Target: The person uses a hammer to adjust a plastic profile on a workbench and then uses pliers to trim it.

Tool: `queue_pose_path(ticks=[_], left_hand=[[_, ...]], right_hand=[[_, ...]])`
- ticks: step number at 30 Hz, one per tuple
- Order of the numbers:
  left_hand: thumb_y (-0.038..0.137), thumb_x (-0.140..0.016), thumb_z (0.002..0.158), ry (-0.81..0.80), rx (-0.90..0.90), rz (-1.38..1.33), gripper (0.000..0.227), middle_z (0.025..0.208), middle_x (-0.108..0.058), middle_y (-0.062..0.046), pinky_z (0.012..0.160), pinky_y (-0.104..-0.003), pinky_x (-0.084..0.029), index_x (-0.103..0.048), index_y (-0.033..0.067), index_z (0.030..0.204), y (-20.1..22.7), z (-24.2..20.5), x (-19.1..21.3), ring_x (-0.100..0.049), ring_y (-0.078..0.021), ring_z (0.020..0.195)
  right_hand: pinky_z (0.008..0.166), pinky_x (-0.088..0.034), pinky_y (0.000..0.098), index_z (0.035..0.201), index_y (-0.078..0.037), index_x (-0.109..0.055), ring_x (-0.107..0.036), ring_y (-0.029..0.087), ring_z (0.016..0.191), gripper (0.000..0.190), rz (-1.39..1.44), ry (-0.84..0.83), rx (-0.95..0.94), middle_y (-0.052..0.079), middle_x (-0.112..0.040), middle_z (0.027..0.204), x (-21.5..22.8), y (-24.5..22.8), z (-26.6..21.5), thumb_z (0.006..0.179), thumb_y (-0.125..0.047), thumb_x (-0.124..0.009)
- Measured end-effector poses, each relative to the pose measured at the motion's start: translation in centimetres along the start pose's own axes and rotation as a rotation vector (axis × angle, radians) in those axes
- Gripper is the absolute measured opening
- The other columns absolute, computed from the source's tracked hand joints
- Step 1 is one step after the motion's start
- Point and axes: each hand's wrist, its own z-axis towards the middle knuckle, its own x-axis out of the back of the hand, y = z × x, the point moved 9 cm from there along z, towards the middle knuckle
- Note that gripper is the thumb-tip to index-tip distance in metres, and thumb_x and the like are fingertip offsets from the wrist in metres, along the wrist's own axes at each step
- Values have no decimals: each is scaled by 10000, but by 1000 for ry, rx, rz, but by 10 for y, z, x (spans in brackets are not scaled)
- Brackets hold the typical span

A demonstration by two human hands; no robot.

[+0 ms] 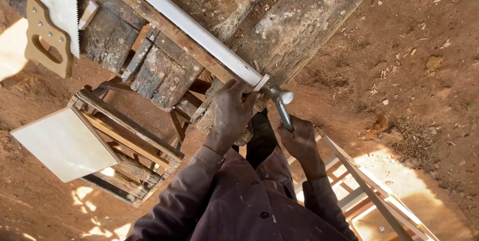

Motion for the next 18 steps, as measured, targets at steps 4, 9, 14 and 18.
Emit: queue_pose_path(ticks=[4, 9, 14, 18], left_hand=[[78, -743, 928, -18, 8, -31, 79, 857, -692, -199, 546, -310, -571, -733, 3, 906, -23, 9, -8, -711, -264, 681], [151, -720, 980, 69, -161, 39, 172, 783, -682, -168, 541, -304, -538, -742, 20, 870, -1, 23, 27, -673, -243, 612], [296, -621, 1040, 279, -421, 219, 289, 727, -629, -80, 482, -330, -498, -642, 73, 858, 17, 85, 36, -626, -219, 574], [366, -570, 1015, 131, -376, 451, 356, 652, -635, -30, 590, -385, -582, -659, 122, 771, 0, 116, 0, -718, -232, 603]], right_hand=[[383, -385, 272, 739, -8, -696, -541, 172, 330, 159, -152, 6, 34, 96, -460, 399, 12, -23, 2, 819, -52, -566], [384, -373, 356, 699, -71, -570, -486, 260, 327, 155, -472, 43, -7, 126, -413, 415, 21, -43, -3, 849, -108, -561], [460, -334, 401, 749, -96, -533, -375, 218, 413, 179, -531, -16, 44, 75, -394, 508, 17, -39, -9, 918, -121, -585], [447, -434, 400, 748, -56, -533, -548, 341, 417, 164, -575, 32, -133, 149, -446, 472, 13, -49, -8, 896, -125, -516]])
